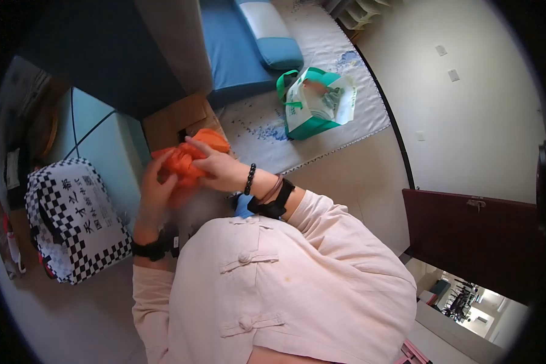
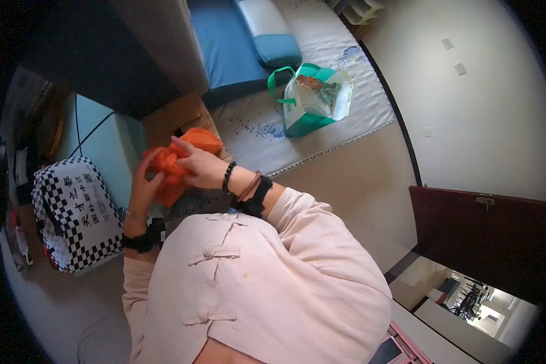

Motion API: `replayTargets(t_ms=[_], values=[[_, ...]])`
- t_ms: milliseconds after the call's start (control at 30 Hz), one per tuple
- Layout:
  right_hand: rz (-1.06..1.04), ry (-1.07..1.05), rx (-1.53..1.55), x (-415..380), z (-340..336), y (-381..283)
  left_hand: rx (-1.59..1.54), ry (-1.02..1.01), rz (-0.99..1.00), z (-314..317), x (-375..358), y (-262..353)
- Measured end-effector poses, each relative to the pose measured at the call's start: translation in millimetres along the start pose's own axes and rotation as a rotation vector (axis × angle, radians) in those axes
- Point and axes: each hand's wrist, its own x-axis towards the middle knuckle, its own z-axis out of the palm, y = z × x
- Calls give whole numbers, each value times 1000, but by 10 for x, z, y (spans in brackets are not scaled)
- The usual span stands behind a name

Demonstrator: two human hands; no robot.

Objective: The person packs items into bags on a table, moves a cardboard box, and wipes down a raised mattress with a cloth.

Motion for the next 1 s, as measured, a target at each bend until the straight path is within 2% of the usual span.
replayTargets(t_ms=[33,67,100,167,200,267,333,367,400,433,500,533,600,700,733,767,800,833,900,933,967,1000], values=[[-96,9,-88,-12,-29,5,242,35,94,42,0,33],[-44,-58,-146,-1,-104,-111,422,11,233,108,25,63],[-73,-39,-285,8,-113,-126,420,16,246,165,43,66],[-132,96,-350,42,-194,-176,566,191,242,256,91,50],[-139,96,-360,65,-248,-207,564,251,275,267,121,72],[-110,270,-318,99,-333,-272,559,344,264,280,181,-19],[-92,232,-366,109,-297,-225,556,434,255,316,209,-49],[-70,193,-406,107,-285,-210,590,555,267,385,202,74],[-91,242,-392,111,-291,-235,623,689,285,431,215,187],[-132,248,-405,116,-250,-190,623,725,312,461,249,191],[3,274,-375,192,-187,-107,762,962,402,513,251,133],[-32,281,-379,241,-239,-86,766,993,420,516,202,164],[144,374,-196,245,-417,-153,943,874,607,580,84,283],[137,437,-117,381,-330,-19,1029,902,536,641,133,469],[79,469,-22,437,-233,101,1028,917,538,577,181,324],[61,465,-28,463,-257,73,726,702,385,459,283,47],[87,442,70,461,-254,18,427,477,229,411,295,16],[112,419,167,481,-256,-13,426,490,232,366,270,-2],[173,419,187,546,-237,98,-165,109,110,317,126,298],[181,453,193,600,-248,162,-169,120,106,309,137,321],[195,478,203,638,-240,190,-215,49,125,297,137,333],[145,495,355,698,-281,65,-262,-11,141,266,134,345]])
